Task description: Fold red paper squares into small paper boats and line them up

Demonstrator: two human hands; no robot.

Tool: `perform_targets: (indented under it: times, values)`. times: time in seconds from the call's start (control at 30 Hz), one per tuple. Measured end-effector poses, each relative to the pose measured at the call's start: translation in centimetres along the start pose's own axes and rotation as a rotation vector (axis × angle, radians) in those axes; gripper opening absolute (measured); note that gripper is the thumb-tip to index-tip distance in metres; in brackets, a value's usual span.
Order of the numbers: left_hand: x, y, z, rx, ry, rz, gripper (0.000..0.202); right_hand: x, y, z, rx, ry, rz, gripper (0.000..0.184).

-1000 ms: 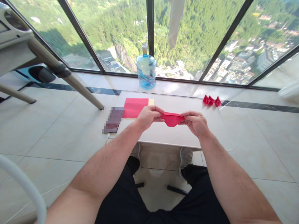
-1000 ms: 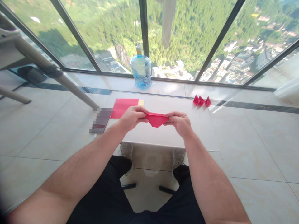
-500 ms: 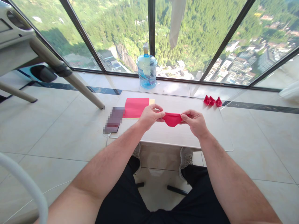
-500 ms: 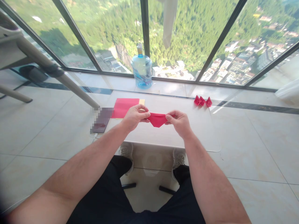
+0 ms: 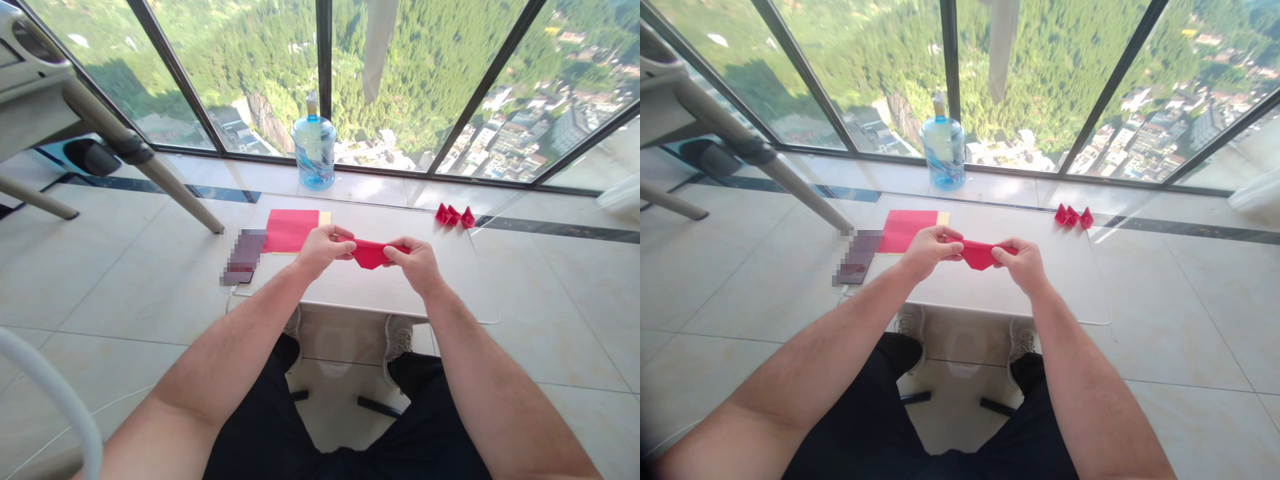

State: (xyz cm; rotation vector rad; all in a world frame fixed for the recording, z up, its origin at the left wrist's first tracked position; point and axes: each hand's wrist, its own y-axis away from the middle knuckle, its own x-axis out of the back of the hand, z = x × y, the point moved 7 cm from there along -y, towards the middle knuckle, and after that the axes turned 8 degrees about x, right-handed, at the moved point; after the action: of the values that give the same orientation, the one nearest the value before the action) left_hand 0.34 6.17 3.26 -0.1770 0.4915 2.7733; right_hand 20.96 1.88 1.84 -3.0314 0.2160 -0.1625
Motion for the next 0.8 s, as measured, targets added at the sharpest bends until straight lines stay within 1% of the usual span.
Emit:
perform_targets:
  times: [0.13, 0.23, 0.37, 0.53, 0.8]
  values:
    - [0.3, -0.1, -0.4, 0.045, 0.070, 0.048, 0.030, -0.2, 0.0, -0.1, 0.006, -0.031, 0.003, 0.030]
    - [0.4, 0.0, -0.5, 0.062, 0.126, 0.073, 0.025, -0.1, 0.0, -0.2, 0.006, -0.049, 0.013, 0.030]
    - [0.3, 0.0, -0.7, 0.076, 0.166, 0.065, 0.018, -0.1, 0.0, -0.2, -0.001, -0.074, 0.007, 0.030]
    - [0.4, -0.2, -1.1, 0.092, 0.184, 0.062, 0.022, -0.2, 0.1, 0.0, -0.010, -0.093, 0.010, 0.030]
    - [0.4, -0.1, -1.2, 0.068, 0.177, 0.176, 0.016, -0.6, 0.0, 0.0, -0.009, -0.104, 0.027, 0.028]
